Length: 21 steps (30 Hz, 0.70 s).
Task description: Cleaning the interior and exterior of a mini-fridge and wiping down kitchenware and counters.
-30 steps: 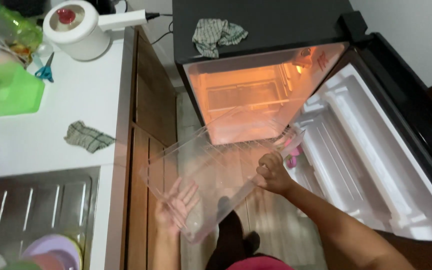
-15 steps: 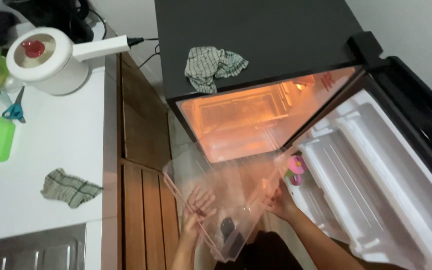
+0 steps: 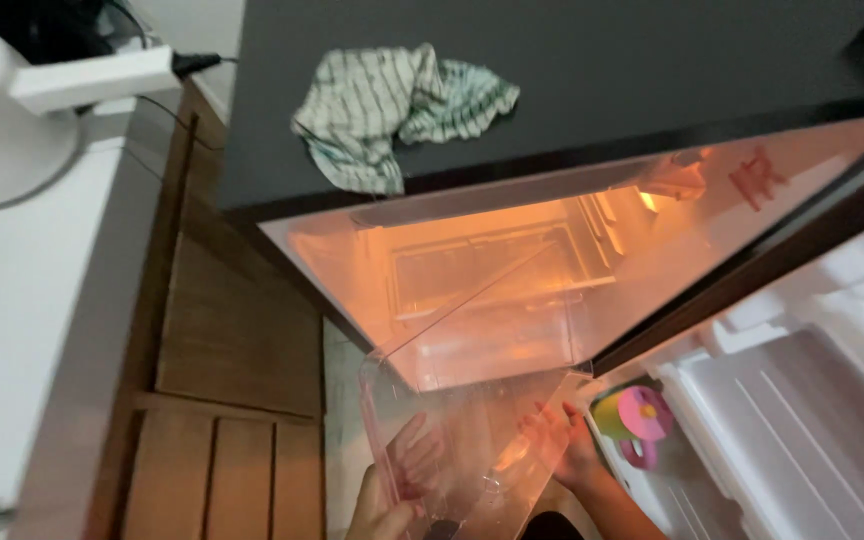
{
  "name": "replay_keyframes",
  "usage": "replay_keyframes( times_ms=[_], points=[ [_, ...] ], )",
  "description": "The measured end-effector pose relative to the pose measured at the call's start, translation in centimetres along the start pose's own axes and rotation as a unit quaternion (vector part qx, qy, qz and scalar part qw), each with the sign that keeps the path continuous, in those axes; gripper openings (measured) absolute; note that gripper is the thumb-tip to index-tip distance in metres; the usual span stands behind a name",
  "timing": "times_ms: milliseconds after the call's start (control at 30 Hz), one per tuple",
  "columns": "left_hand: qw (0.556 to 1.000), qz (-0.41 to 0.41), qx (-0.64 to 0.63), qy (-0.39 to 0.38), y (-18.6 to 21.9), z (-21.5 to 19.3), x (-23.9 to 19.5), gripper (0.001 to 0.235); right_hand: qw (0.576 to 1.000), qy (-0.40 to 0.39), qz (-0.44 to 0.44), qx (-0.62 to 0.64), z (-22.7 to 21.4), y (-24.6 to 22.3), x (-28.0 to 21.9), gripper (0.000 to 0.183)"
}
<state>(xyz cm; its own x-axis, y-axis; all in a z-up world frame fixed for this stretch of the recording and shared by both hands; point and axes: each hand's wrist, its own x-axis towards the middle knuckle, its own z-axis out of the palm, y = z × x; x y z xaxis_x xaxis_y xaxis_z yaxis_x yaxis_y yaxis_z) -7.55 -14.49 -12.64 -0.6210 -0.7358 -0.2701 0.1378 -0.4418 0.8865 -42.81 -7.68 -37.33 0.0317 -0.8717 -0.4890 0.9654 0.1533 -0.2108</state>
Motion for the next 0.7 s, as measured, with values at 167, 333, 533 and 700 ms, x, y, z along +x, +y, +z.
replay_keyframes(
  times_ms=[167, 333, 533, 700],
  points=[
    [0.995, 0.040, 0.081, -0.040, -1.6, -2.4, 4.6, 0.113, 0.996, 0.058, -0.062, -0.036, 1.4, -1.6, 3.0, 0.062],
    [0.986, 0.116, 0.081, -0.090, -6.3, -6.0, 9.1, 0.121, 0.991, 0.052, -0.109, -0.054, -2.4, -3.0, 6.7, 0.057],
    [0.981, 0.145, 0.015, -0.126, -9.2, -7.7, 13.7, 0.128, 0.981, 0.010, -0.189, -0.051, -1.9, -4.6, 7.3, 0.050],
    [0.977, 0.173, -0.025, -0.120, -10.2, -8.5, 16.8, 0.120, 0.976, 0.006, -0.210, -0.061, -4.3, -6.2, 8.6, 0.046]
  ],
)
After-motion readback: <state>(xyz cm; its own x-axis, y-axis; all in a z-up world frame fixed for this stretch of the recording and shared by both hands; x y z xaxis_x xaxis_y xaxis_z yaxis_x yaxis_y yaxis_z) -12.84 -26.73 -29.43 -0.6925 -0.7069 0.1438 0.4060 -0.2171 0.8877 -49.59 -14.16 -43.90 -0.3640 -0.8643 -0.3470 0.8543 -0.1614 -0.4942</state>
